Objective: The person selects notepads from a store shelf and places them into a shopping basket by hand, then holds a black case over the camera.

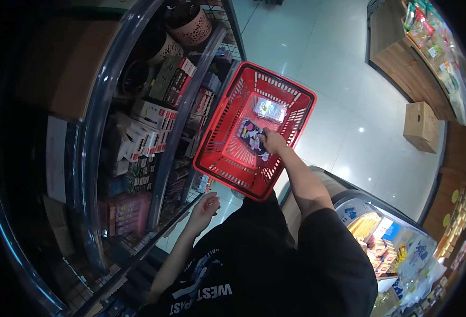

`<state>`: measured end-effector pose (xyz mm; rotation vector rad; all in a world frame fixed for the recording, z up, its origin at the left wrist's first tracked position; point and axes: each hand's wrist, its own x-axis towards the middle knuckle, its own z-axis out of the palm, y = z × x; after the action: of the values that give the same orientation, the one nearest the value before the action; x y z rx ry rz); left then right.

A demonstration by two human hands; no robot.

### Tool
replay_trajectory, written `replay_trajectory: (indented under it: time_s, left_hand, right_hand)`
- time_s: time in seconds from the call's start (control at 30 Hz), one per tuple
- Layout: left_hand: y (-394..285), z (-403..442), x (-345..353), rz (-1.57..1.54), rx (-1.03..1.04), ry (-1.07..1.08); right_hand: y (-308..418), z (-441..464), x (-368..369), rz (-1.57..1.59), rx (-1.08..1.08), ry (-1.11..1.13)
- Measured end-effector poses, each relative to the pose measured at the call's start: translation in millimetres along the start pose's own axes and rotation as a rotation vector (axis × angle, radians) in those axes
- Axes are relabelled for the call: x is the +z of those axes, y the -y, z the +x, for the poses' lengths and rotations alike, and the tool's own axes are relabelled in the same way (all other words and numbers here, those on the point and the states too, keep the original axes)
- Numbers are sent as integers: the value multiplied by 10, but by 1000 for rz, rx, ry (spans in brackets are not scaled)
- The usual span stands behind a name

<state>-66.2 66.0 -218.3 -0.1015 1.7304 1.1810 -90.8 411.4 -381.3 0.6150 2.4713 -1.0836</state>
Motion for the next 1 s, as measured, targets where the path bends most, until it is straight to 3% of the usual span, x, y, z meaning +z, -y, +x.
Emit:
replay_trajectory:
  time_s: [0.23, 0.33, 0.4, 0.5, 0.6, 0.67, 0.73, 0.8, 0.83, 0.87, 0.93, 1.0]
  left_hand:
    - [121, -5, -53, -23, -76, -79]
    - [158, 19, -80, 27, -67, -103]
    - [152, 42, -101, 48, -72, -125]
    - [148, 102, -113, 51, -78, -127]
    - [129, 135, -109, 111, -73, -104]
    - [122, 143, -109, 137, -57, -106]
    - [133, 133, -114, 161, -41, -107]
    - [190, 125, -123, 192, -11, -126]
    - [202, 120, -124, 191, -11, -128]
    - [208, 115, -128, 200, -17, -133]
    - [211, 128, -123, 208, -18, -141]
    - [230, 127, -119, 221, -30, -149]
  right_hand:
    - [-300, 442, 165, 27, 109, 112]
    - [-169, 368, -132, 109, 36, 142]
    - [-158, 377, -301, 201, -86, 58]
    - [-353, 661, -478, 144, 39, 47]
    - [-503, 879, -656, 67, 34, -52]
    - [-663, 1072, -684, 65, 29, 4]
    - [-622, 1129, -712, -31, 22, -34]
    - [-408, 1117, -764, -316, 273, -110]
    - [-343, 1107, -712, -376, 279, -194]
    - [-306, 1050, -552, -423, 168, -455]
    - [-194, 978, -366, -347, -8, -515]
    - [101, 811, -262, -235, 144, -153]
